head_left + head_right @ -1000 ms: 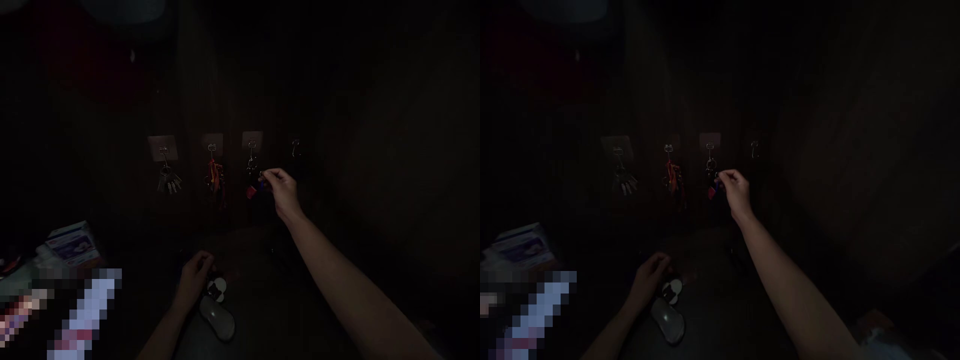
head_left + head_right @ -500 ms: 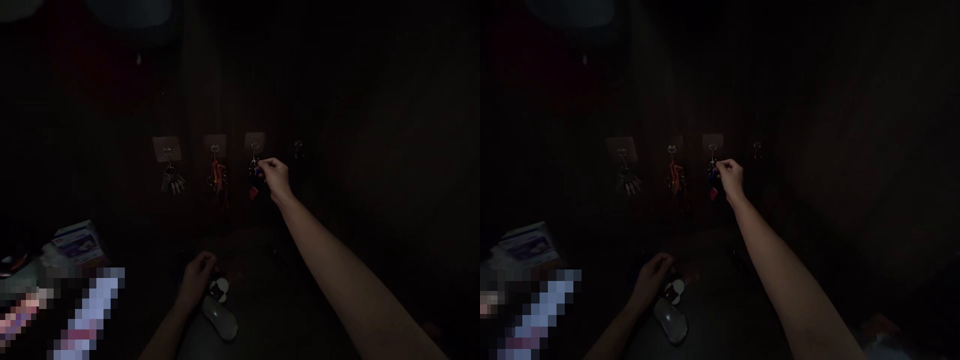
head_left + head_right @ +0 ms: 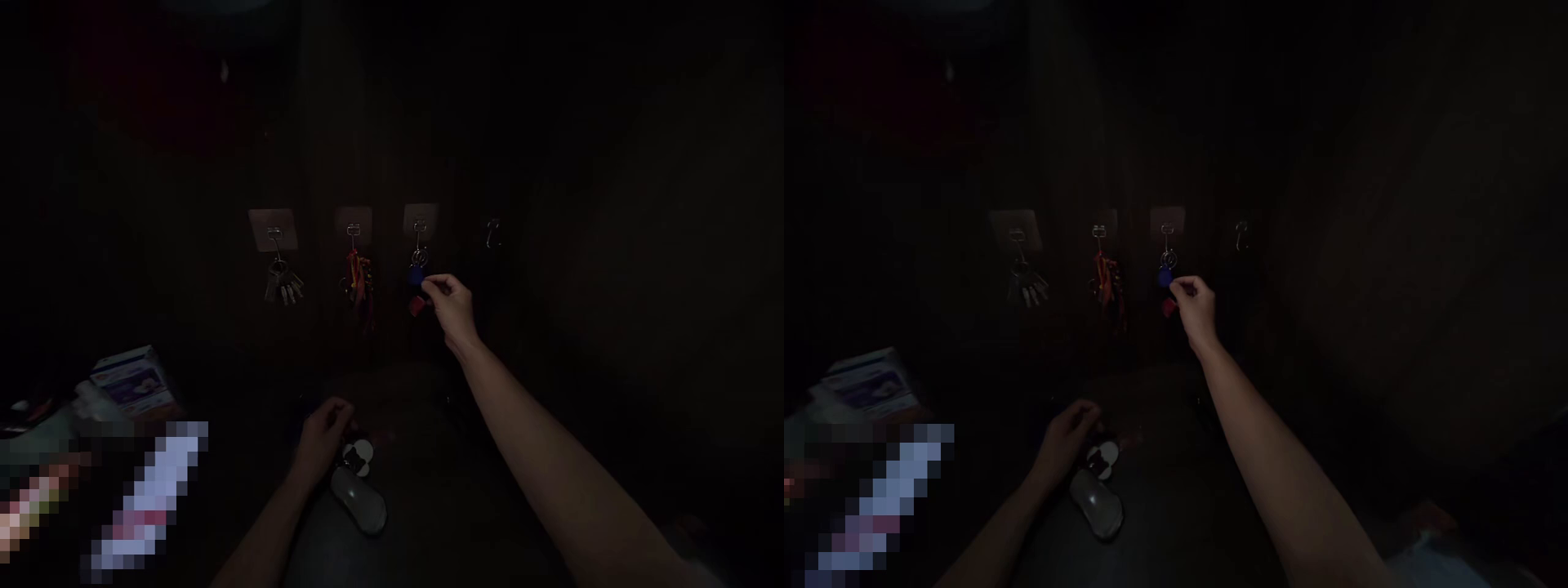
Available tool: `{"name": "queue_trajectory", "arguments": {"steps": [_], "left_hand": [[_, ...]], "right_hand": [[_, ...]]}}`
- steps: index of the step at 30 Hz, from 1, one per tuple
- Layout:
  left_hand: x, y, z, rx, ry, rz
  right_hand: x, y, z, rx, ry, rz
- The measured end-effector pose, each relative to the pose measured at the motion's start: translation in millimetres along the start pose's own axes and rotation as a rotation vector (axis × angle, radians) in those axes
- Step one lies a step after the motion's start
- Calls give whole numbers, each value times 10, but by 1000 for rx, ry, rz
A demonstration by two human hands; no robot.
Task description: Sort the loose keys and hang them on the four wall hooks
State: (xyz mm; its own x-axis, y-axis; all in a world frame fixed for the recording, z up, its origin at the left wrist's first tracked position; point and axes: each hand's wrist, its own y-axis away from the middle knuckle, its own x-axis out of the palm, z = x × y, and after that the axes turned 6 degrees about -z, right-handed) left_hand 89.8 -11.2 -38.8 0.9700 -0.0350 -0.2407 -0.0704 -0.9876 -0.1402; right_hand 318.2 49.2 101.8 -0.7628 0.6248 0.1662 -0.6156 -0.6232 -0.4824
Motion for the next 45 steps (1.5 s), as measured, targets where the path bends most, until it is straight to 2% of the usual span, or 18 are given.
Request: {"name": "queue_trajectory", "arguments": {"steps": [8,17,21,25,29,33,36,39,45], "left_hand": [[-8,11,35,17,3,-31],[-65,-22,113,42,100,-179],[-132,-39,153,75,99,-235],[-221,-63,145,94,78,-317],[-318,-89,98,87,39,-401],[-400,-106,66,66,-30,-424],[-440,-109,57,41,-93,-388],[-456,-98,58,86,-188,-300],[-437,-65,117,256,-358,-12]], "right_hand": [[-248,401,-229,54,95,106],[-379,844,-579,145,146,283],[-411,1025,-723,133,203,452],[-421,1151,-746,45,317,703],[-393,1265,-707,-88,385,930],[-368,1363,-685,-244,452,1091],[-370,1388,-687,-270,512,1145],[-381,1373,-696,-268,549,1134],[-420,1256,-754,-273,698,1028]]}}
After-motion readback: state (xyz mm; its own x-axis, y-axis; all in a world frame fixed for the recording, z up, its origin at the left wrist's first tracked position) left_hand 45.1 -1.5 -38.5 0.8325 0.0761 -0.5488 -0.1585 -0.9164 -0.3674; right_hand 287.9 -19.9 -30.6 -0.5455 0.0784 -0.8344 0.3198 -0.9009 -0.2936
